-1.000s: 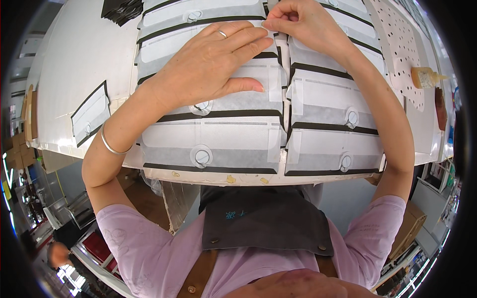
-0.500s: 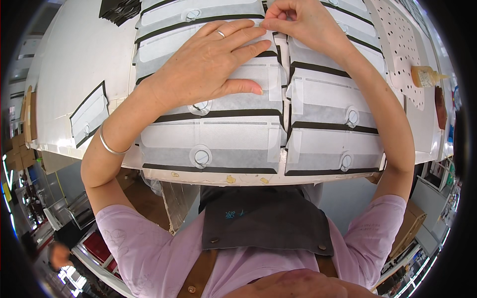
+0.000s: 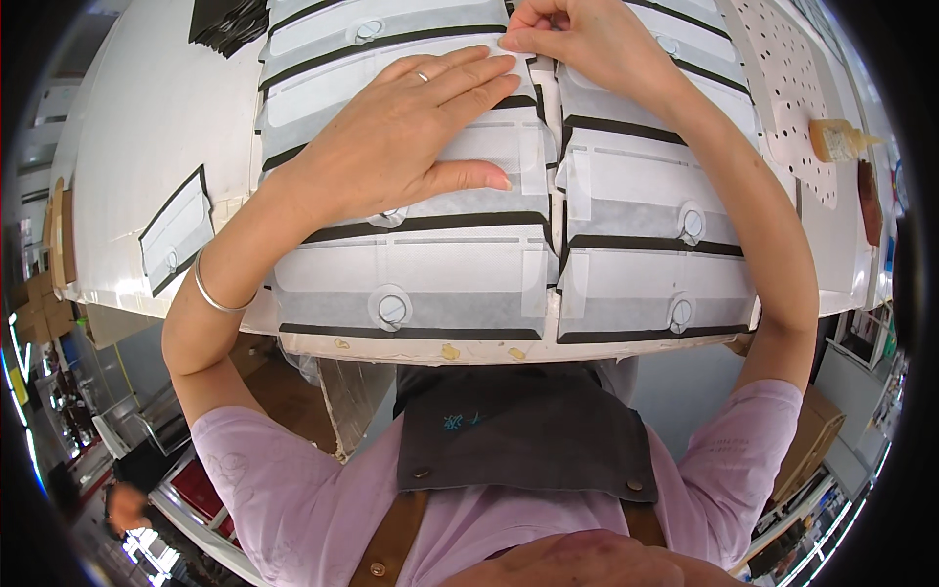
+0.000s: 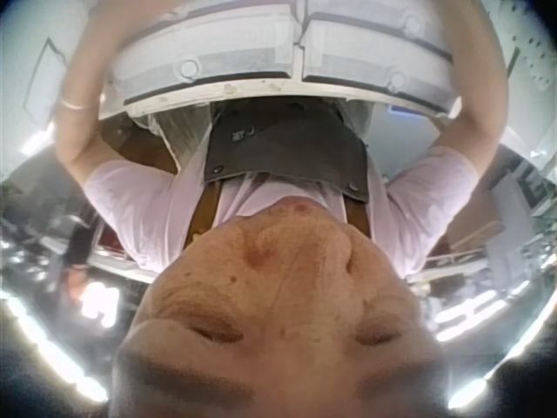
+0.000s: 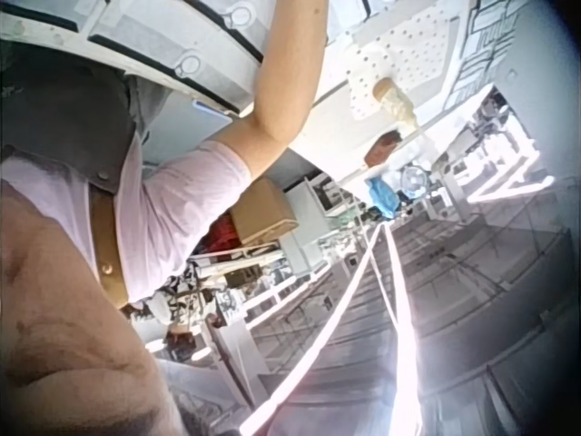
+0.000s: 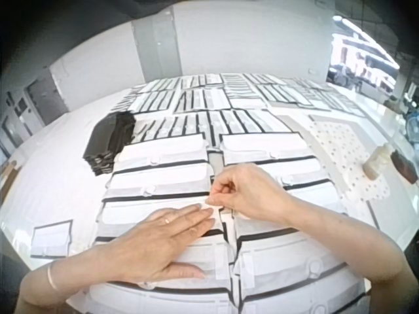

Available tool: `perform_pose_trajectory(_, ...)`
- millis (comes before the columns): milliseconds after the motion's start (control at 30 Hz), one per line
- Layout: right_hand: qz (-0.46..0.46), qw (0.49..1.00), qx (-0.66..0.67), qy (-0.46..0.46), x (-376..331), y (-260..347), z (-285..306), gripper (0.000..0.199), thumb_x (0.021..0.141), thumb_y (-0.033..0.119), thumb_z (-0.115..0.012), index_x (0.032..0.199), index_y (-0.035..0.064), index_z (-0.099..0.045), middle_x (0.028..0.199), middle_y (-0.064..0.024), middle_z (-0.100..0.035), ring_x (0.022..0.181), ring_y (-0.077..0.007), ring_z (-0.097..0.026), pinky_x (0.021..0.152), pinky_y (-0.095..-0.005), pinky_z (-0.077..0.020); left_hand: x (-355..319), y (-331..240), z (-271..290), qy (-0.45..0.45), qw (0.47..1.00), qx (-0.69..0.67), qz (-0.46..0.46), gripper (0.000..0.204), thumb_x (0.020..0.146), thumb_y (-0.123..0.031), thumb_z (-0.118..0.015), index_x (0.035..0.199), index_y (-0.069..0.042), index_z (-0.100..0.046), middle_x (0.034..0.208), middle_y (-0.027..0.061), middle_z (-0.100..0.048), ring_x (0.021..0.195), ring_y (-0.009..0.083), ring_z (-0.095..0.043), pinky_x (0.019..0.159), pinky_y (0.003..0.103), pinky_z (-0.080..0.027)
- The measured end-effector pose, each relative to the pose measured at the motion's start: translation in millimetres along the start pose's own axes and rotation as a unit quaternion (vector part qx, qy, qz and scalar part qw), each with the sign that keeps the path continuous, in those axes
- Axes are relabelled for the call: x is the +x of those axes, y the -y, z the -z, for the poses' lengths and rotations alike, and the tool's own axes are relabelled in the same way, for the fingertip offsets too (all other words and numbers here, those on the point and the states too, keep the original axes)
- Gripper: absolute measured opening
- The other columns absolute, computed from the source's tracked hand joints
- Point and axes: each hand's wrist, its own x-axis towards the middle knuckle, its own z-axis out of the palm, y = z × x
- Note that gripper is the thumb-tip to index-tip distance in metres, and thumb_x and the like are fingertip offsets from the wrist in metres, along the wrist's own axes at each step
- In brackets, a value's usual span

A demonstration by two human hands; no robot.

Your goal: The person applies adhesive from a squeeze bottle onto white rectangular components arranged on a workbench, then places small white strips over the adhesive lines and presses them down. The process is repeated across multiple components in a systematic manner.

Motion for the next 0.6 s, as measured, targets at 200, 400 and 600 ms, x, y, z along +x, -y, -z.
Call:
perform_pose_trajectory(200,-0.015,1.000,0.004,0.001,1,1,-1,0.016,0.086,0.017,-0.078,0.086,0.0009,-0.076,0.068,-0.0096,-0.070,0.059,-0.0180,-0.063,0.058,-0.0339,-0.0486,5,-2,4,0.012,1.000,0.004,0.013,0.075,0.092,-0.054,-0.065,0.149,-0.007,-0.053,0.155,0.0146,-0.048,0.142,0.0354,-0.045,0.119,0.048,-0.034)
perform_pose_trajectory(400,-0.002,1.000,-0.002,-0.013,0,-3,-2,0.017,0.084,0.018,-0.079,0.087,0.0010,-0.076,0.070,-0.0101,-0.070,0.060,-0.0203,-0.063,0.060,-0.0346,-0.0497,5,2,5,0.012,1.000,-0.003,0.007,0.073,0.091,-0.051,-0.068,0.149,-0.009,-0.053,0.154,0.0139,-0.049,0.141,0.0357,-0.045,0.119,0.047,-0.034)
perform_pose_trajectory(600,0.144,0.981,-0.121,-0.054,-11,4,6,0.017,0.088,0.013,-0.072,0.101,0.0026,-0.073,0.086,-0.0115,-0.069,0.082,-0.0268,-0.068,0.069,-0.0378,-0.0530,8,4,5,0.018,0.999,0.032,0.001,0.065,0.093,-0.045,-0.068,0.146,-0.009,-0.055,0.152,0.0137,-0.051,0.140,0.0357,-0.046,0.118,0.048,-0.036)
